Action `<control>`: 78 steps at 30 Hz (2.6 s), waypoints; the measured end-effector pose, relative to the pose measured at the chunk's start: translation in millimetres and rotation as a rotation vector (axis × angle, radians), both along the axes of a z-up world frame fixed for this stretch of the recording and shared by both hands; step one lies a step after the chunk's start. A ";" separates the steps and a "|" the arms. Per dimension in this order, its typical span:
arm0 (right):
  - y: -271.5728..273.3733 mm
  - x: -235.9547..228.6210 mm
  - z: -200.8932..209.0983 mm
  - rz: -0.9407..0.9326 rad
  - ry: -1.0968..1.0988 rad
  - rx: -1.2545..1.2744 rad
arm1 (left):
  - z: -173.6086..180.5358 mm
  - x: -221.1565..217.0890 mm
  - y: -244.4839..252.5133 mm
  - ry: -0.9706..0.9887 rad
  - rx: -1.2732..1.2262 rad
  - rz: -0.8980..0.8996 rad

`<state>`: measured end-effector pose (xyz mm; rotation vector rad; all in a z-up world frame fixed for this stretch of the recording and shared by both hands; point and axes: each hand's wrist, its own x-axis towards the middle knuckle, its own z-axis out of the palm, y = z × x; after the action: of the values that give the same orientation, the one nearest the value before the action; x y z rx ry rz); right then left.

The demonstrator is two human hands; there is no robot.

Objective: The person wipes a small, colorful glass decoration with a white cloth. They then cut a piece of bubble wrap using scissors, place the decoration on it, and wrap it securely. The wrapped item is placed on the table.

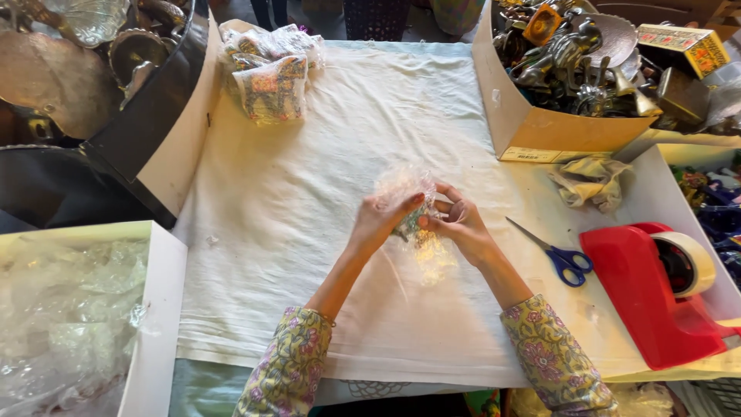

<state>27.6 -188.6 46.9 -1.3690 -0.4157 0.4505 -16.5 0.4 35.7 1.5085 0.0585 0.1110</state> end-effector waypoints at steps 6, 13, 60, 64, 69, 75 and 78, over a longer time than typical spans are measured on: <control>1.8 -0.1 -1.5 0.031 0.028 -0.009 | -26.1 7.8 -10.2 0.009 -0.414 -0.023; -1.7 6.0 -10.3 0.020 0.073 0.053 | -43.1 5.6 -19.6 -0.183 -0.163 0.011; -10.1 -22.5 31.8 -0.490 -0.575 -0.320 | -7.0 -11.6 -28.7 0.008 0.112 0.022; -9.2 -26.9 35.6 -0.605 -0.889 -0.284 | 8.9 -20.8 -26.4 -0.163 0.047 0.109; 10.5 -40.2 35.8 -0.601 -1.016 -0.362 | 26.7 -32.9 -37.4 -0.251 -0.060 0.199; 12.2 -30.7 -12.7 -0.765 -0.906 -0.291 | -17.2 -5.3 -35.5 -0.160 -0.575 0.249; 21.7 -16.4 -44.1 -0.493 -0.199 0.176 | -27.5 4.8 -25.2 -0.092 -0.950 0.165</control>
<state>11.3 -166.9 2.8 -1.2931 -0.2578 -0.1265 -11.7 -24.9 8.2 0.5471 0.1391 0.2447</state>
